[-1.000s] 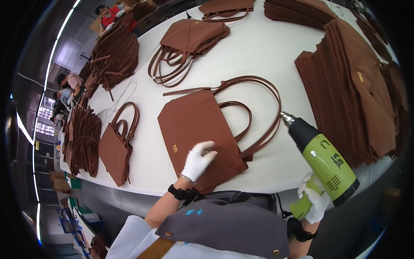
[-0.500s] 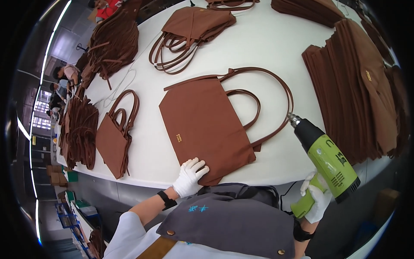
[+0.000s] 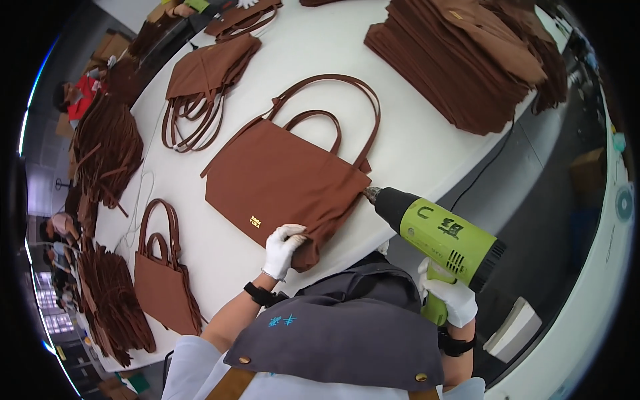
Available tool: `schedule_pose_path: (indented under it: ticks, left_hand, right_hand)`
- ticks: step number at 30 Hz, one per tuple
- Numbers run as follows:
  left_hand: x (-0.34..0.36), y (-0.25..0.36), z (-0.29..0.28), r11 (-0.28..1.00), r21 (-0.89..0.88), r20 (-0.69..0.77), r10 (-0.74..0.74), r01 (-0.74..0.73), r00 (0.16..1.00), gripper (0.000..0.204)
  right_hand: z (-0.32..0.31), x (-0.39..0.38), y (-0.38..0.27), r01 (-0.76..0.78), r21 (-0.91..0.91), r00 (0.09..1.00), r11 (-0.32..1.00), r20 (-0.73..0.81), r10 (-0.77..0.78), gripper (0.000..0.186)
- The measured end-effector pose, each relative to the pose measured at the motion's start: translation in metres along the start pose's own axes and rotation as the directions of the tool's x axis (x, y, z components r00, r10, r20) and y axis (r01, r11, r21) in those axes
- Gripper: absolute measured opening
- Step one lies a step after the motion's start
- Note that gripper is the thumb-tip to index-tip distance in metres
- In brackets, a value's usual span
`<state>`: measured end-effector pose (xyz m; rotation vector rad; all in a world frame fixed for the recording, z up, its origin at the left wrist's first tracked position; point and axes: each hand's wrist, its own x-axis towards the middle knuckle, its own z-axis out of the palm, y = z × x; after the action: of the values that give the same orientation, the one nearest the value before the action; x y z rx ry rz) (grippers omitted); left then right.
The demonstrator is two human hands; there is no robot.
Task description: Using a heat gun to smooth and finish leather bags on a production line.
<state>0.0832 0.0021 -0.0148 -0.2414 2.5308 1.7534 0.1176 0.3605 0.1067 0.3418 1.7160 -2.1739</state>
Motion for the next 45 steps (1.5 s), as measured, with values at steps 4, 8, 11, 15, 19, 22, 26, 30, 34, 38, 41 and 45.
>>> schedule_pose_path:
  ticks: [4,8,11,15,19,22,26,30,34,38,41,45]
  left_hand:
    - [0.005,-0.014,-0.013,0.927,-0.327,0.135,-0.148,0.185,0.98,0.02]
    - [0.021,0.018,-0.005,0.997,0.077,0.392,-0.017,-0.014,0.92,0.027]
    - [0.042,0.055,0.03,0.893,0.405,0.319,0.065,-0.198,0.946,0.041]
    - [0.071,0.081,0.082,0.556,0.728,0.342,0.213,-0.401,0.915,0.051]
    - [0.107,0.03,0.082,0.735,0.582,0.262,0.236,-0.348,0.936,0.029]
    - [0.121,0.004,0.049,0.999,-0.027,0.24,-0.026,0.034,0.971,0.021]
    - [0.116,0.008,0.039,0.881,-0.373,0.344,-0.161,0.292,0.925,0.015]
    - [0.12,0.007,0.036,0.908,-0.308,0.36,-0.165,0.284,0.918,0.01]
    - [0.123,0.012,0.042,0.873,-0.38,0.375,-0.155,0.304,0.914,0.011]
    - [0.146,0.02,0.054,0.874,-0.398,0.321,-0.153,0.28,0.935,0.012]
    - [0.161,0.035,0.06,0.839,-0.472,0.281,-0.15,0.272,0.948,0.015]
    - [0.166,0.034,0.061,0.784,-0.512,0.364,-0.172,0.351,0.915,0.017]
  right_hand:
    - [0.027,-0.036,0.014,0.004,0.07,0.999,0.998,-0.045,-0.001,0.034]
    - [0.049,-0.066,0.032,0.068,0.158,0.981,0.985,-0.192,-0.037,0.03]
    - [0.049,-0.082,0.044,0.086,0.192,0.972,0.978,-0.232,-0.04,0.03]
    - [0.047,-0.089,0.054,0.06,0.208,0.977,0.976,-0.213,-0.015,0.031]
    - [0.041,-0.08,0.057,0.082,0.205,0.975,0.975,-0.218,-0.037,0.028]
    - [0.033,-0.071,0.054,0.036,0.21,0.981,0.977,-0.194,0.005,0.027]
    - [0.022,-0.048,0.045,0.014,0.253,0.996,0.967,-0.092,0.009,0.037]
    - [0.011,-0.021,0.049,-0.007,0.279,0.999,0.96,0.042,-0.005,0.039]
    - [0.009,0.009,0.043,0.001,0.275,0.999,0.962,0.03,-0.01,0.033]
    - [-0.011,0.02,0.036,-0.075,0.24,0.992,0.968,0.119,0.048,0.031]
    - [-0.023,0.008,0.032,-0.09,0.238,0.986,0.967,0.157,0.053,0.036]
    - [-0.026,0.015,0.03,-0.05,0.284,0.995,0.957,0.095,0.024,0.041]
